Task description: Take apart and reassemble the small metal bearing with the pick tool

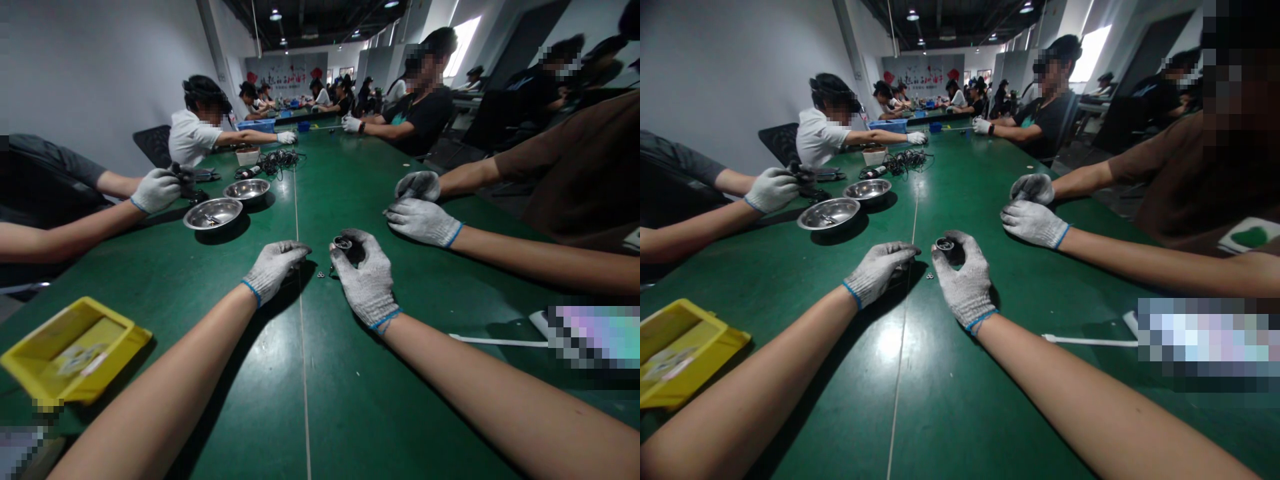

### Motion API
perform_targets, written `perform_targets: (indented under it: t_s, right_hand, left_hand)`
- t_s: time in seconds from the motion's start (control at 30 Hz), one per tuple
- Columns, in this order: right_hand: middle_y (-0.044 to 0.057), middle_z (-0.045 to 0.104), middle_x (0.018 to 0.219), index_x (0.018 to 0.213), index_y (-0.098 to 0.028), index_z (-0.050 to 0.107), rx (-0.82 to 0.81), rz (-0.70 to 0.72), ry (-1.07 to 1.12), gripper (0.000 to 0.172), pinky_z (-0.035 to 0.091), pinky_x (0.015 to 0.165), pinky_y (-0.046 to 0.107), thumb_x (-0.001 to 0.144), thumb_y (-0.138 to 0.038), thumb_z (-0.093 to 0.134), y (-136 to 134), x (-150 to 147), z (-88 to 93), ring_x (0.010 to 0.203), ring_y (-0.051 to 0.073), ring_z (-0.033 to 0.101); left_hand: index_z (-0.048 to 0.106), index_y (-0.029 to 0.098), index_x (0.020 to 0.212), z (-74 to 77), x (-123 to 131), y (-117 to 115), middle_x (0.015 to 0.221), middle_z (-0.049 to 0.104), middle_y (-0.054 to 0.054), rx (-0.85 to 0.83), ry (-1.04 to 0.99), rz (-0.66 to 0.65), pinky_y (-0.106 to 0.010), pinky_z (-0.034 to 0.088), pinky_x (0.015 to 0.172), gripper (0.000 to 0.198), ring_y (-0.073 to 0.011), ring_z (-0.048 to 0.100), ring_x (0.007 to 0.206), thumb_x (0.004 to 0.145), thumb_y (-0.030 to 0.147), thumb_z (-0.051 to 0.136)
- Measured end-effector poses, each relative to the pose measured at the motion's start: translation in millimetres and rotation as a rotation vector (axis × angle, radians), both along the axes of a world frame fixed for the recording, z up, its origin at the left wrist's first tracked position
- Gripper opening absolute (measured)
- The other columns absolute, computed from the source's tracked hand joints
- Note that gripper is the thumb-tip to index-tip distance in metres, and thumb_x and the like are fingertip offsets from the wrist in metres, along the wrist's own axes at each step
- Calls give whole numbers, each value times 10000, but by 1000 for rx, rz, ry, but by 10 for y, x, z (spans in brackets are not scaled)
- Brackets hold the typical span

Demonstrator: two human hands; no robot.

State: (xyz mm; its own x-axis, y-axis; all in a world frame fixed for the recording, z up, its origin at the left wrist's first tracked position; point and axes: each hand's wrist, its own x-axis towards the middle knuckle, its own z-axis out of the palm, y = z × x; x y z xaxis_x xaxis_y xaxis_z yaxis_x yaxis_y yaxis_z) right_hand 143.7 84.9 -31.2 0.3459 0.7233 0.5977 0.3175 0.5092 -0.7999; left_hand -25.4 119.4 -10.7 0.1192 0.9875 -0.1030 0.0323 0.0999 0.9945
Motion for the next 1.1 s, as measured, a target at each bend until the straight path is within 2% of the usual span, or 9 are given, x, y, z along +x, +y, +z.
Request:
perform_targets:
  t_s: [0.17,0.37,0.67,0.83,0.93,1.1]
  right_hand:
    - [77,770,1013,1138,-210,672,14,11,27,352,616,898,444,856,-407,746,2,-6,-18,923,252,741]
    - [77,779,1009,1123,-214,684,9,17,-5,346,623,891,457,861,-431,748,-3,3,-10,918,259,748]
    - [86,794,983,1075,-215,709,-31,20,-84,275,637,831,442,849,-370,732,-12,14,12,863,253,749]
    - [88,802,1026,1091,-224,717,-25,7,-70,279,635,881,443,868,-391,727,1,14,-7,930,257,763]
    - [92,808,1040,1091,-217,724,-27,-10,-4,306,632,914,451,885,-443,725,18,17,-22,961,264,769]
    - [102,817,1022,1097,-199,731,-42,28,16,400,641,888,449,894,-543,721,28,15,-37,941,274,781]
  left_hand:
    - [777,168,834,1,2,10,674,637,-2,1,-10,-5,-203,325,488,301,-91,486,553,623,367,854]
    - [778,162,853,1,0,5,673,634,-1,4,-9,-11,-197,307,474,307,-85,472,542,634,367,846]
    - [783,160,861,-10,-6,8,680,644,-19,19,15,-11,-199,353,487,303,-100,504,562,653,377,827]
    - [794,155,865,6,-5,-12,689,677,-29,35,40,-28,-214,352,491,315,-104,501,551,663,394,830]
    - [813,143,929,53,-9,-57,809,753,-68,93,95,-113,-239,421,549,346,-128,565,609,685,387,837]
    - [823,133,897,141,-15,-129,840,783,-92,196,225,-396,-279,495,670,303,-171,640,694,774,404,771]
